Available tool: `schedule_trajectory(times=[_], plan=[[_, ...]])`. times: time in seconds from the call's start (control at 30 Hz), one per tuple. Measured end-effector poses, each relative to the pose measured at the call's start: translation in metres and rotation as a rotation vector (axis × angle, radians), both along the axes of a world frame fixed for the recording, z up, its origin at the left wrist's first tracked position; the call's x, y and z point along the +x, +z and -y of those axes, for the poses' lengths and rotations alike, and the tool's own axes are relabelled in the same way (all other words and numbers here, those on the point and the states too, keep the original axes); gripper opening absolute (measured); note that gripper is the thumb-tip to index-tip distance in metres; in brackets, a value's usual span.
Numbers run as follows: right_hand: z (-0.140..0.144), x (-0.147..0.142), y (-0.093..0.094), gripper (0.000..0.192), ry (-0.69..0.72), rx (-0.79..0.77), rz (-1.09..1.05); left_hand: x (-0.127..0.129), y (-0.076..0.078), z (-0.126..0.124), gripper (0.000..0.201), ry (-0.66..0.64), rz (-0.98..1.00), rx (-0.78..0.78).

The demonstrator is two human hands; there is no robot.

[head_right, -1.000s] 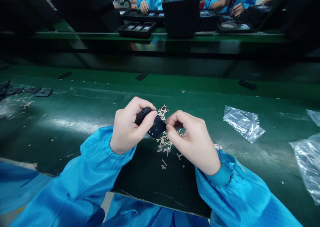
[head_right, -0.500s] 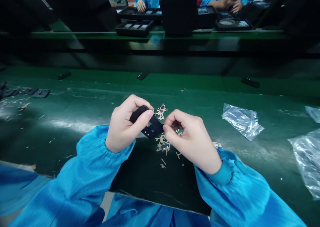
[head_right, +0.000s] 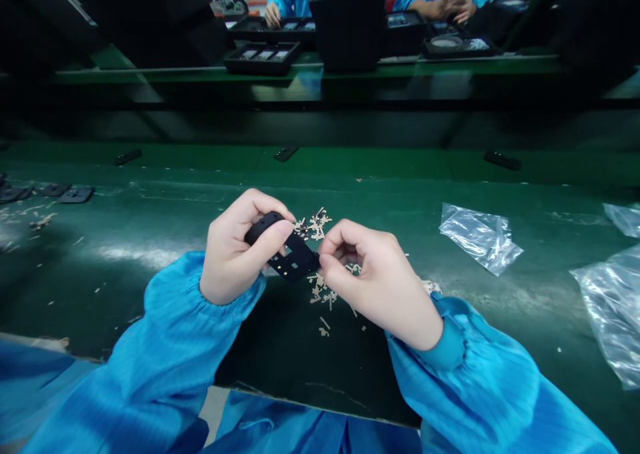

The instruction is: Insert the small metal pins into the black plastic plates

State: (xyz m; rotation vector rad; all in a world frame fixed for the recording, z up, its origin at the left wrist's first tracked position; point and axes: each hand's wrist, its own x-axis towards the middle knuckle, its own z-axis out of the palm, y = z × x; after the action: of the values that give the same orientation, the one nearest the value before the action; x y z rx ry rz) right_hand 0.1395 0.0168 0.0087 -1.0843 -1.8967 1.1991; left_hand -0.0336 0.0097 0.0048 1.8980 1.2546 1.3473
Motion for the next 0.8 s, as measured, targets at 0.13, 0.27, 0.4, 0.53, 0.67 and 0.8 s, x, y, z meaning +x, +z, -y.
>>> schedule_trajectory(times=[0.13,0.27,0.4,0.53,0.67,0.8], plan=[[0.002,-0.002,0.001,0.011,-0.007,0.025,0.020,0.000,0.001,0.001,0.002,-0.013,-0.002,0.011],[0.003,-0.002,0.004,0.011,-0.020,0.024,0.025,-0.001,0.001,0.000,0.002,-0.024,-0.009,0.020],[0.004,-0.003,0.005,0.011,-0.005,0.011,0.016,-0.003,0.002,0.000,0.003,-0.051,-0.008,0.025],[0.004,-0.004,0.007,0.013,0.015,0.015,0.015,-0.006,0.000,-0.002,0.004,-0.148,0.046,0.047],[0.006,-0.003,0.009,0.013,0.037,0.056,0.019,-0.012,-0.008,-0.008,0.010,-0.303,0.149,0.065],[0.008,-0.002,0.011,0.014,0.071,0.088,0.042,-0.018,-0.018,-0.018,0.016,-0.396,0.154,0.064]])
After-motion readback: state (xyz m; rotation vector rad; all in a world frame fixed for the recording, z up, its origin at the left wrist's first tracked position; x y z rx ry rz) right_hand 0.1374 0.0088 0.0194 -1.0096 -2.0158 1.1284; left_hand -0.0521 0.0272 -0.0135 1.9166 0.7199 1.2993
